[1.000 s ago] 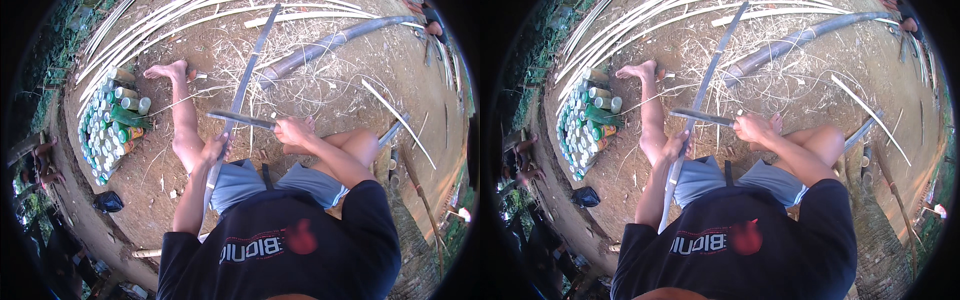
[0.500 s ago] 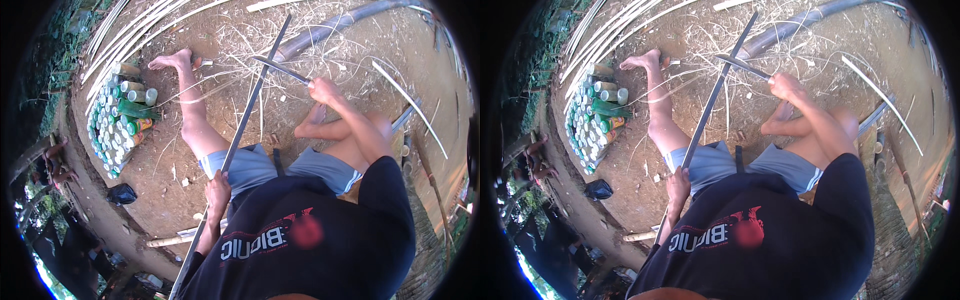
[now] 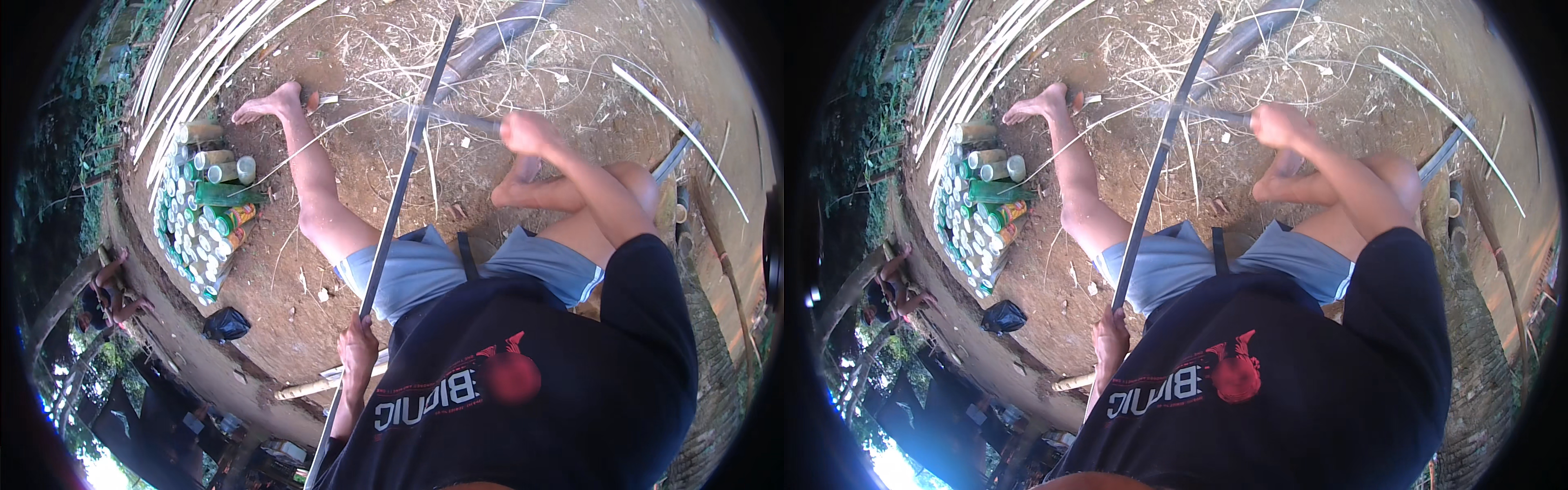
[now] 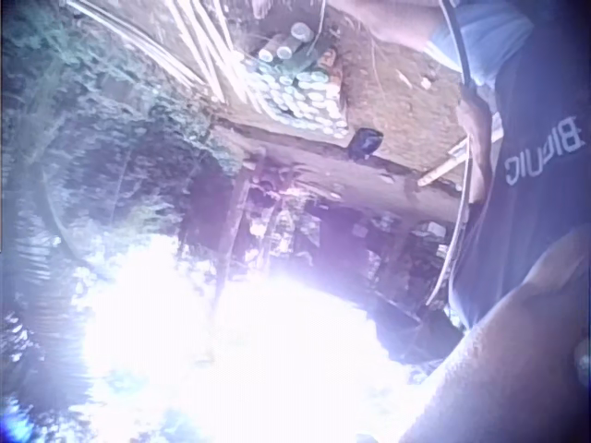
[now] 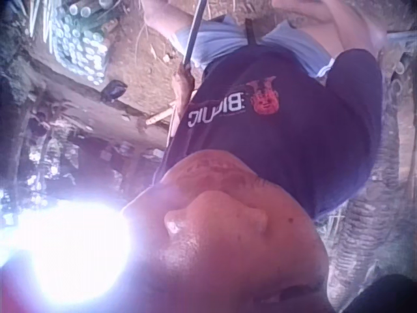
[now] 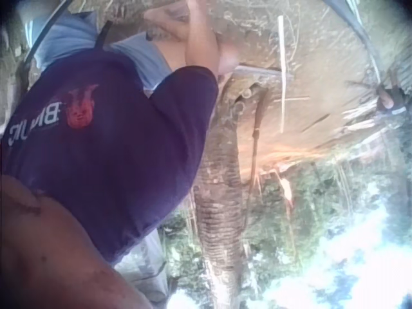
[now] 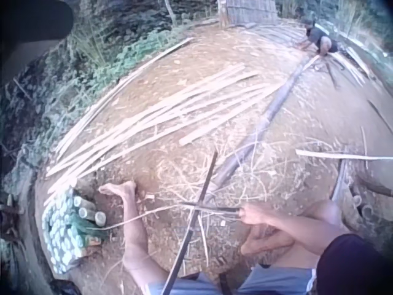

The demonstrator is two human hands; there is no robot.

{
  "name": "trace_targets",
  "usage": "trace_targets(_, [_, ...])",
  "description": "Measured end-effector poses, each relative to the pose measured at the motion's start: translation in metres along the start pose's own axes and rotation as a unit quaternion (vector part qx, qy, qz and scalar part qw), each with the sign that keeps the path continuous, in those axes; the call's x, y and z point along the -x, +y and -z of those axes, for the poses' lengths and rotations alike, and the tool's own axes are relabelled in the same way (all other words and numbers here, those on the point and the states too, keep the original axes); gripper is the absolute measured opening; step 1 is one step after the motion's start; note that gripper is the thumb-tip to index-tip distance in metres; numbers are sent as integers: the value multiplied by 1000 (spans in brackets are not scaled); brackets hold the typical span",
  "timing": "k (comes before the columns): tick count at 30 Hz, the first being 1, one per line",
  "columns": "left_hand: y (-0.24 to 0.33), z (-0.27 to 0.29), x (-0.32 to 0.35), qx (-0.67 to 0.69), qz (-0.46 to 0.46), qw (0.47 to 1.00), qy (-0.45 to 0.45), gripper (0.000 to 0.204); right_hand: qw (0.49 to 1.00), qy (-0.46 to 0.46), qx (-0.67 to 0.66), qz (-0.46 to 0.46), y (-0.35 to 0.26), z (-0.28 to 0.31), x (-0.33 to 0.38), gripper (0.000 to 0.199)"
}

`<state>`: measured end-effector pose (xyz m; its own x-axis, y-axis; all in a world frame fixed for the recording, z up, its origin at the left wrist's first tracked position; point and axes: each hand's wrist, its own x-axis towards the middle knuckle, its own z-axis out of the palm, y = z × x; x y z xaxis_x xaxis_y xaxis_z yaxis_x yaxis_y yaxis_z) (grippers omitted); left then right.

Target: The person shaves a thin strip of bamboo using a large knife while sitting on the ground, periodically picking up and inspecting other bamboo strips.

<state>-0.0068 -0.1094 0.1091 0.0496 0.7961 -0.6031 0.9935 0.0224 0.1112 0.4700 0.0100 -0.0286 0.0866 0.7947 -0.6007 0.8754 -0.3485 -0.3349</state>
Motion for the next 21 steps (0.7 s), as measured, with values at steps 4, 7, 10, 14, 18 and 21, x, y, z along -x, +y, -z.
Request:
trace_targets(4, [-22, 5, 12, -8, -6, 1000, 3, 21, 997, 8, -75, -23, 9, -23, -22, 17])
trace_targets(7, [-46, 8, 24, 20, -1, 1000, -10, 21, 999, -25, -13, 38, -2, -17, -11, 19])
trace_targets(10, [-53, 17, 23, 15, 30, 998, -57, 21, 995, -9, -65, -75, 22, -9, -50, 20])
trace_targets(14, [-74, 15, 35, 15, 25, 999, -34, 25, 994, -67, -65, -52, 0, -18, -43, 22])
trace_targets(18, [-79, 26, 36, 114, 46, 988, -94, 31, 987, -48, -75, -136, 43, -11, -88, 25])
trace_targets(21, [-96, 19, 53, 90, 33, 994, -51, 36, 993, -12, -54, -105, 38, -12, -95, 23])
